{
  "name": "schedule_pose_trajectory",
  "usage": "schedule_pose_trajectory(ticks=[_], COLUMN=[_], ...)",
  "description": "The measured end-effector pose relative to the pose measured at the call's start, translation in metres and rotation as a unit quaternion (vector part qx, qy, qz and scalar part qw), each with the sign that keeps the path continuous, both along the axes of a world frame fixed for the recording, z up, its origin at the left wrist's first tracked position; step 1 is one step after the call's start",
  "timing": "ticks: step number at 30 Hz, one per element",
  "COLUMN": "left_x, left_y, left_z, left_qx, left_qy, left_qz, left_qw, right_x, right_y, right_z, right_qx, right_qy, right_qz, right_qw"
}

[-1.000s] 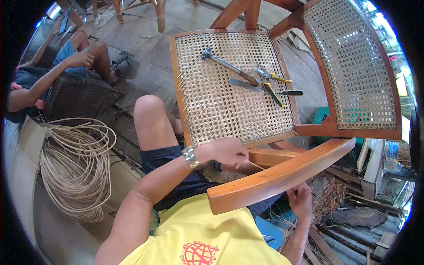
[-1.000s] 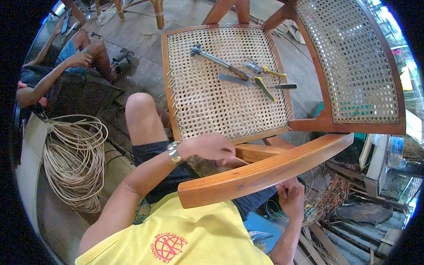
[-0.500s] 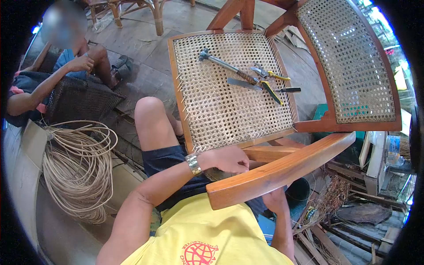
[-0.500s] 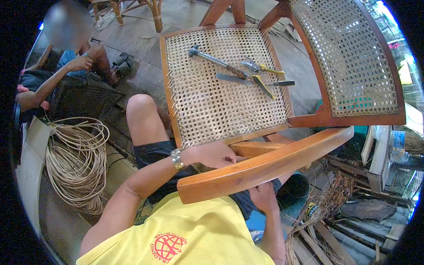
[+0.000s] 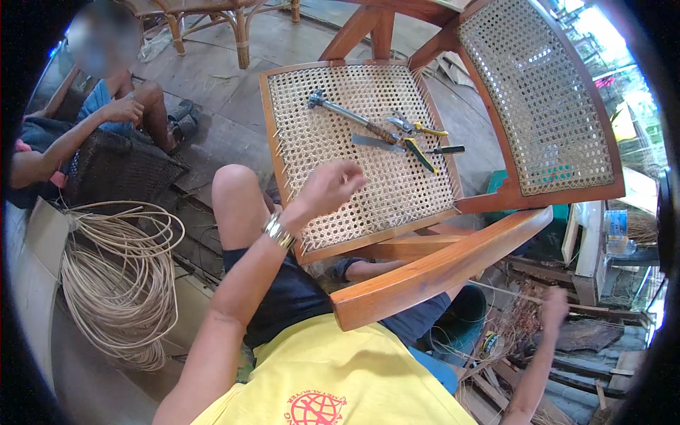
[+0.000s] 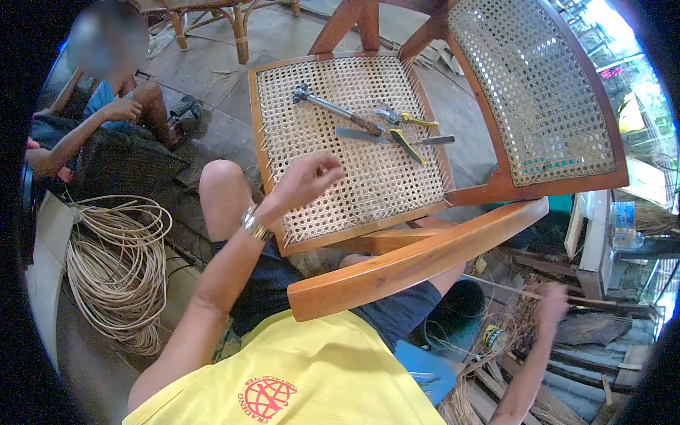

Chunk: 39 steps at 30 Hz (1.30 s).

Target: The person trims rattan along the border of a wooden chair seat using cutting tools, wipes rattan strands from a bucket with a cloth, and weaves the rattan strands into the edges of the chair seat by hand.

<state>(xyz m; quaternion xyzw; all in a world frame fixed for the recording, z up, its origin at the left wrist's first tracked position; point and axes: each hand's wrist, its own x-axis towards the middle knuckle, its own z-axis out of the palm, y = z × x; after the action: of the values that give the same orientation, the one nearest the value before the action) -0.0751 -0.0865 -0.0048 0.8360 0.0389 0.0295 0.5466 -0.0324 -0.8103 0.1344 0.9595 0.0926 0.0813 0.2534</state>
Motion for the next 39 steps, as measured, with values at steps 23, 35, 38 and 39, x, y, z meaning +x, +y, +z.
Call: schedule_pose_trajectory(ticks=[23,35,38,39], left_x=[0.088,0.042,0.018,0.014], left_y=[0.013,-0.017,-0.034,-0.039], left_z=[-0.045,-0.012,-0.015,-0.018], left_qx=[0.242,-0.318,-0.461,-0.485], left_qy=[-0.148,0.132,0.15,0.149], left_qz=[0.029,-0.08,-0.094,-0.115], left_qw=[0.958,0.935,0.87,0.854], right_x=[0.044,0.103,0.097,0.097], right_y=[0.278,0.319,0.309,0.307], right_z=[-0.126,-0.105,-0.115,-0.119], right_qx=[0.331,0.495,0.545,0.549], right_qy=[0.356,0.392,0.405,0.406], right_qz=[0.103,-0.089,-0.076,-0.077], right_qw=[0.868,0.77,0.73,0.726])
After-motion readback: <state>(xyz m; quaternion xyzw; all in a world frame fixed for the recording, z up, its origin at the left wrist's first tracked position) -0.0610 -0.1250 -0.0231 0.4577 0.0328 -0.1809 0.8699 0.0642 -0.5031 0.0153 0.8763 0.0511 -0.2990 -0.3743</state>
